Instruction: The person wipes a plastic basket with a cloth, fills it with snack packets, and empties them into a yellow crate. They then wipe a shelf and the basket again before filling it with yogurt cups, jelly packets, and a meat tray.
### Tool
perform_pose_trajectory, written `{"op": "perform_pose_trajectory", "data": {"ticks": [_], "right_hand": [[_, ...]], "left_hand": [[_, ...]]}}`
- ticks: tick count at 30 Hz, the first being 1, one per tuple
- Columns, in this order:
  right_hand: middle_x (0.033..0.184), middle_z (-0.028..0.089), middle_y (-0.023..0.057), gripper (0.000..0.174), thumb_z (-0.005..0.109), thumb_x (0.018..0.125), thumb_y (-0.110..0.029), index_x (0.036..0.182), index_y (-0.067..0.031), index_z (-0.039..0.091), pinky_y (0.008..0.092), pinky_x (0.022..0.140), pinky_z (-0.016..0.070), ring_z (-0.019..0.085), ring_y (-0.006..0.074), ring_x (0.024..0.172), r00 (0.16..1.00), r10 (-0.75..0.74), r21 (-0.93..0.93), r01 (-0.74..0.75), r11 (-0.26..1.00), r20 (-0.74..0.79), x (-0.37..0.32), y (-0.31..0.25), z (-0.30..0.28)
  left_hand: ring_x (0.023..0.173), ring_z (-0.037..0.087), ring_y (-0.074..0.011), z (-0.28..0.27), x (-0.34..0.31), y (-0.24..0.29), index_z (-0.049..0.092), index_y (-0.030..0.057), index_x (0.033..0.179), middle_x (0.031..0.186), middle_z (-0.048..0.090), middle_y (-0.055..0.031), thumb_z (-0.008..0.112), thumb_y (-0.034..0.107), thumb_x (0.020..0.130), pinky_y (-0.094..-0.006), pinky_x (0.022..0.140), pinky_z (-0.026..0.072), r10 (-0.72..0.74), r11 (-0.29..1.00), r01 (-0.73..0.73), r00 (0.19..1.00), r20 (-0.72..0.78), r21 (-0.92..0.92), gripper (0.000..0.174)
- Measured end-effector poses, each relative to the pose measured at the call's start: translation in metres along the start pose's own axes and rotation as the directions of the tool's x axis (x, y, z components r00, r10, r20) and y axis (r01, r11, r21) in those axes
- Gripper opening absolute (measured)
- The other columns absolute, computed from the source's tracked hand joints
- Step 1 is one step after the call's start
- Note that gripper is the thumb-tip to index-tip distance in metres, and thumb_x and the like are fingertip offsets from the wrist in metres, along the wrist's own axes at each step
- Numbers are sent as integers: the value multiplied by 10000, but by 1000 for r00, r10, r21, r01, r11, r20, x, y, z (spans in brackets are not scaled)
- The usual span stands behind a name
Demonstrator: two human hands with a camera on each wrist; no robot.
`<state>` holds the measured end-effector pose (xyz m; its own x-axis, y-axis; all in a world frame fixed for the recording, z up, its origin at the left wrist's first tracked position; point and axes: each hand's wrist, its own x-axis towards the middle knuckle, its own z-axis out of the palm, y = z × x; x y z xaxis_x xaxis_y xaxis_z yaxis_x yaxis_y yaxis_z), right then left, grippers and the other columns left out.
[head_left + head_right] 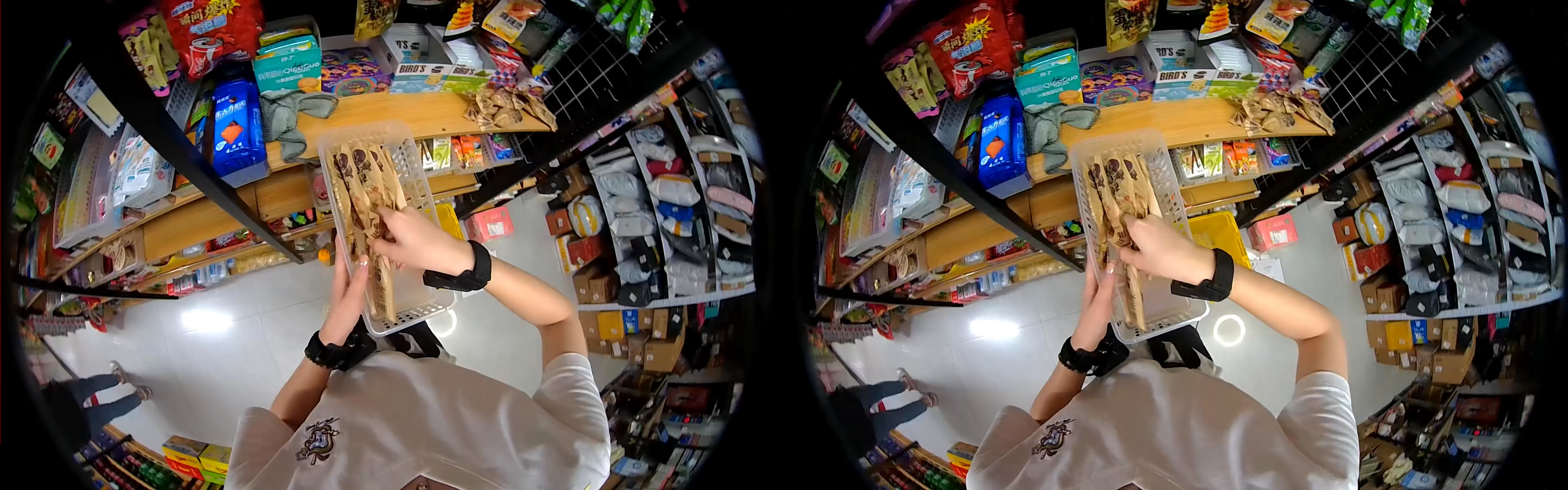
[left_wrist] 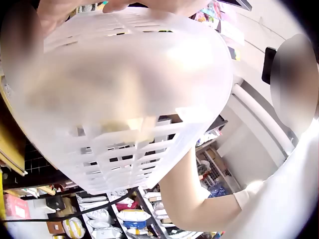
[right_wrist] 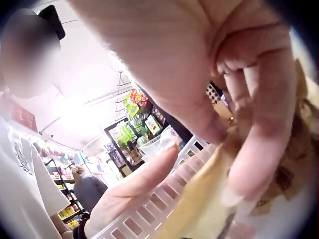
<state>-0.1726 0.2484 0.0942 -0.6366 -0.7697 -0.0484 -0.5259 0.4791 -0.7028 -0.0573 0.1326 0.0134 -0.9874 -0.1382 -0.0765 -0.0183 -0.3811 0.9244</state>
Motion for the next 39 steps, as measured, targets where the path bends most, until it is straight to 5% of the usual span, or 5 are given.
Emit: {"op": "perform_pose_trajectory", "data": {"ticks": [11,17,25,33,39], "right_hand": [[505,537,205,347,574,786,-225,659,98,572,360,495,491,590,298,461,997,33,-252,-15,968,67,8,24,7],[583,615,138,478,404,931,-350,765,48,608,304,457,510,630,214,505,798,238,42,-312,949,554,-21,16,-33],[770,662,113,253,530,865,-158,1049,-3,606,283,622,496,635,155,657,990,-117,166,128,978,-73,-79,118,-126],[960,598,256,434,653,658,-86,1059,38,543,408,810,469,589,372,885,746,-3,-341,-300,891,-666,-69,360,-289],[1309,394,143,724,701,591,-165,1248,-80,409,441,994,339,341,332,1228,813,127,-481,-453,751,-568,-36,430,-343]], "left_hand": [[1123,418,-134,19,0,6,71,57,1432,1310,367,-65,445,129,943,-271,935,369,-135,984,143,988,79,-106,620],[1211,391,-183,36,-3,-24,124,70,1431,1370,341,-100,514,-10,840,-287,974,331,-110,993,113,989,97,-28,713],[1172,428,-214,111,-10,-42,104,145,1444,1346,372,-107,454,-2,819,-318,965,361,-94,975,64,986,-135,-212,731],[1214,383,-265,159,-24,-70,90,174,1450,1409,277,-140,392,-48,780,-348,1002,330,35,984,-91,941,-338,-151,769],[1234,364,-260,197,-31,-54,85,150,1451,1431,233,-143,418,-49,766,-343,1017,311,44,992,-94,871,-488,-79,788]]}}
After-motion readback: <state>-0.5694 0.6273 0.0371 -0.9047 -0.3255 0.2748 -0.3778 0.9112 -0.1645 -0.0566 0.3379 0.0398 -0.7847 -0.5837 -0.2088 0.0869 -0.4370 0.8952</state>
